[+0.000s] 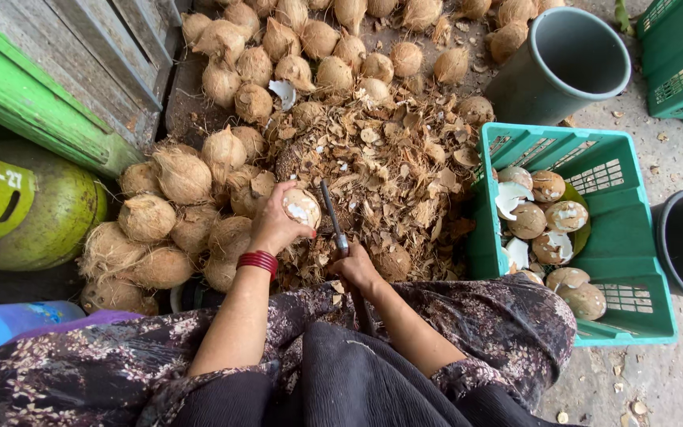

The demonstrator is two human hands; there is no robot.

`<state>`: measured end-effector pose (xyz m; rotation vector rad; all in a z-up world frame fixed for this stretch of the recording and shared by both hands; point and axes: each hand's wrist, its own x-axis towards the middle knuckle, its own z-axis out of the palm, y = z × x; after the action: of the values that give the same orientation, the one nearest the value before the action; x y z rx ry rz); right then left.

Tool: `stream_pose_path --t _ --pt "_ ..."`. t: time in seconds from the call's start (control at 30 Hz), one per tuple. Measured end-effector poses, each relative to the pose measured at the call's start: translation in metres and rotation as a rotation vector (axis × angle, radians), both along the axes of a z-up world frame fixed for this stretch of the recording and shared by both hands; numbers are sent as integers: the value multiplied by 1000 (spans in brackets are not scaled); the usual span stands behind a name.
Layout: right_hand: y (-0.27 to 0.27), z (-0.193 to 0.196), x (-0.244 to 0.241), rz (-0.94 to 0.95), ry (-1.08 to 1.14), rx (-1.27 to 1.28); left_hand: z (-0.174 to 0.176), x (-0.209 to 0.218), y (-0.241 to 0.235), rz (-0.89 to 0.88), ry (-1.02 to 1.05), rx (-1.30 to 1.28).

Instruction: The person sits on the ground and uses a long metal tool to peel the fibrous husk from coconuts. They rotate each coconut by hand while striking and scraping the husk, then place the peeled coconuts into a green crate.

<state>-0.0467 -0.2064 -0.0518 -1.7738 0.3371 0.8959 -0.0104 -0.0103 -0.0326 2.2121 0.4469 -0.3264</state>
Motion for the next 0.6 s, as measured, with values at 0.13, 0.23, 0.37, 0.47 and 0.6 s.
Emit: stream_pose_path --t 0.13,0.23,0.37,0.47,0.6 --pt "3 32 0 123 -208 -90 0 9 -2 -11 33 79" --pt "2 41 -12 198 -480 -87 -11 18 -2 -98 26 168" --pt "12 30 -6 232 -599 -159 -19 25 -7 -179 -71 267" --pt "7 18 6 -58 -31 -59 -17 15 -8 -124 -75 286" --pt "-12 24 6 40 -263 -70 -6 13 -7 -89 -19 199"
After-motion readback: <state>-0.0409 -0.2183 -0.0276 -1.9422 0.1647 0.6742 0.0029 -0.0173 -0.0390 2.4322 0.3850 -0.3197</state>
